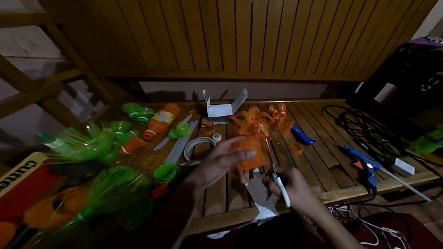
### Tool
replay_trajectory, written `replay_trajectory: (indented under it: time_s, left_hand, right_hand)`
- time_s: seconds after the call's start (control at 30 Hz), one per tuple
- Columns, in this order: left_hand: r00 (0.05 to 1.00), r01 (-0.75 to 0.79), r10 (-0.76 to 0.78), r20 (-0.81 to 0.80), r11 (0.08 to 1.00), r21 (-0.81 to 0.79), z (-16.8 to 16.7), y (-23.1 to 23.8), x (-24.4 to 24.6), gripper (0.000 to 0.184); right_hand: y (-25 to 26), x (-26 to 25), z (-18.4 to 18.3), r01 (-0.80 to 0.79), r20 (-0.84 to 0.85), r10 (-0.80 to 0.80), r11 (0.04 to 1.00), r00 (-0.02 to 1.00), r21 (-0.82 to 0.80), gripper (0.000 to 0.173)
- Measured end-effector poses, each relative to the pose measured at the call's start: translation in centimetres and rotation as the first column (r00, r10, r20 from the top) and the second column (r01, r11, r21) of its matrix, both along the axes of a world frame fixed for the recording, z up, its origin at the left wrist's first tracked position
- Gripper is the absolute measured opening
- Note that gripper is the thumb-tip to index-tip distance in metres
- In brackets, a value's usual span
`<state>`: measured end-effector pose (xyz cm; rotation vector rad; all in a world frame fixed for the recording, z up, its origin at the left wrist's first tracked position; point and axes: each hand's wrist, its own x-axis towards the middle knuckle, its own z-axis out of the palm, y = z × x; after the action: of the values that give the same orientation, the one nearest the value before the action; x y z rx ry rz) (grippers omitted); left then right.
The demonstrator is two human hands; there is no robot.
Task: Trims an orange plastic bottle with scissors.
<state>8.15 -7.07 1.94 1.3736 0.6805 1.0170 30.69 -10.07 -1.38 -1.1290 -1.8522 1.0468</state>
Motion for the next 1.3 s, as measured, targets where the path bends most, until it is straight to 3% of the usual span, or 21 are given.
replay_trajectory:
  time_s: [0.27, 0.53, 0.63, 0.87, 1.07, 1.17, 1.3]
  left_hand:
    - [0.999, 0.029, -0.029, 0.018, 1.000, -0.011, 0.1, -0.1, -0.2, 0.023]
    - [0.994, 0.080, -0.086, -0.066, 0.993, -0.085, 0.5, 0.0, -0.9, 0.026]
    - [0.978, 0.161, -0.174, -0.114, 0.980, -0.116, 0.5, -0.1, -0.9, 0.025]
    - [0.963, 0.225, -0.236, -0.130, 0.970, -0.094, 0.1, 0.2, -1.2, 0.037]
    - [0.956, 0.226, -0.264, -0.131, 0.942, -0.249, 0.5, 0.2, -1.5, 0.055]
    - [0.958, 0.224, -0.265, -0.108, 0.930, -0.290, 0.6, 0.4, -1.7, 0.058]
    - [0.960, 0.223, -0.254, -0.119, 0.949, -0.224, 0.2, 1.1, -1.9, 0.055]
  right_hand:
    - [0.1, 0.2, -0.6, 0.016, 0.028, -0.019, 0.994, 0.999, 0.110, 0.019]
    - [0.2, 0.2, -0.9, -0.033, -0.004, 0.033, 0.997, 0.999, 0.073, 0.017]
    - [-0.1, 0.1, -0.2, -0.005, 0.000, 0.005, 1.000, 1.000, 0.005, 0.015]
    - [-0.1, 0.1, -0.9, -0.002, 0.008, 0.001, 0.993, 1.000, 0.121, 0.017]
    - [0.1, 0.5, -0.9, -0.032, 0.029, 0.029, 0.993, 0.999, 0.115, 0.016]
    - [0.2, 0.7, -0.6, -0.045, 0.016, 0.044, 0.997, 0.999, 0.061, 0.015]
    - [1.2, 1.8, 0.1, -0.021, 0.026, 0.026, 0.982, 0.999, -0.187, 0.023]
